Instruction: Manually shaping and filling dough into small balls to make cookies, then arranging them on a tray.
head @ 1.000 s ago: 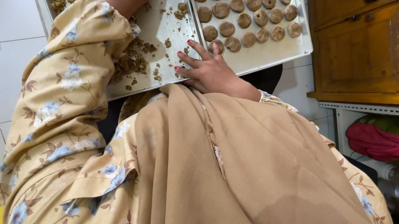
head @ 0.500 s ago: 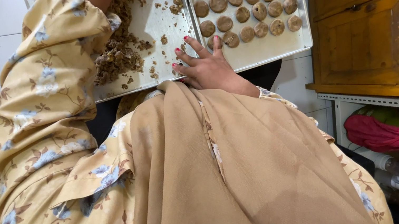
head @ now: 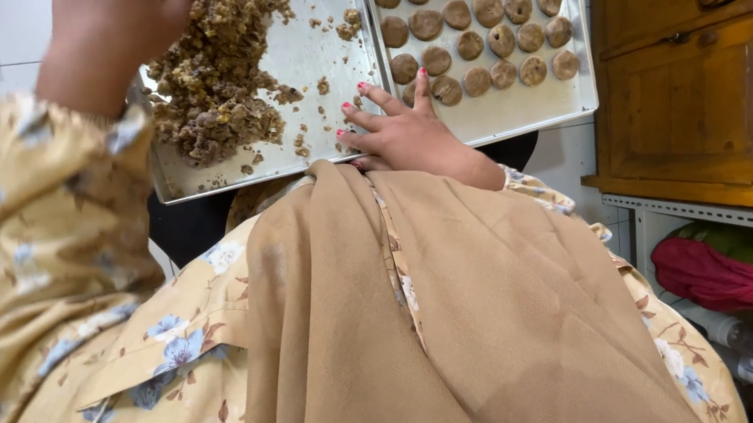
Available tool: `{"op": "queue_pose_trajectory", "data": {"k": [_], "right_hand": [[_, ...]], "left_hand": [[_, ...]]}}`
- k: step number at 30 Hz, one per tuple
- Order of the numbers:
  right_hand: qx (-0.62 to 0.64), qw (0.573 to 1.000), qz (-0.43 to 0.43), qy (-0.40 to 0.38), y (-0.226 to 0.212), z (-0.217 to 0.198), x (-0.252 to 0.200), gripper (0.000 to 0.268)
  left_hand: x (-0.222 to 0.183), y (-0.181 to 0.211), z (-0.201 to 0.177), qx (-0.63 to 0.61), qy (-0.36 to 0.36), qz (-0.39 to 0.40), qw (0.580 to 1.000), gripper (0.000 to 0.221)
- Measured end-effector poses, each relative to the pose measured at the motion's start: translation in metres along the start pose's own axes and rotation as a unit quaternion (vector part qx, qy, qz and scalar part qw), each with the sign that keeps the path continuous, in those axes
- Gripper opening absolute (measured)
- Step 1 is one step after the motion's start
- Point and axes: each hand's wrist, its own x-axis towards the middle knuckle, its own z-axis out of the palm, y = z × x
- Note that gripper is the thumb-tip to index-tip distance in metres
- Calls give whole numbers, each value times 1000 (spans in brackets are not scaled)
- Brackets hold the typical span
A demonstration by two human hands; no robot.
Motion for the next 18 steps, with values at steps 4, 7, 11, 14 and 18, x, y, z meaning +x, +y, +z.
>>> {"op": "queue_pose_trajectory", "data": {"k": [4, 7, 11, 14, 18], "right_hand": [[88, 992, -2, -96, -16, -81, 0, 54], [88, 995, 14, -38, -19, -119, 8, 50], [97, 995, 30, 21, -5, -132, 44, 44], [191, 976, 62, 88, 15, -129, 87, 45], [260, 935, 146, 192, 53, -103, 152, 29]], "left_hand": [[-47, -42, 40, -43, 176, 169, 969, 24], [-68, -61, 77, -43, 241, 143, 959, 22], [-87, -53, 87, -21, 229, 132, 964, 18], [-95, -41, 84, -56, 260, 124, 956, 35], [-98, -34, 93, -108, 162, 2, 981, 52]]}}
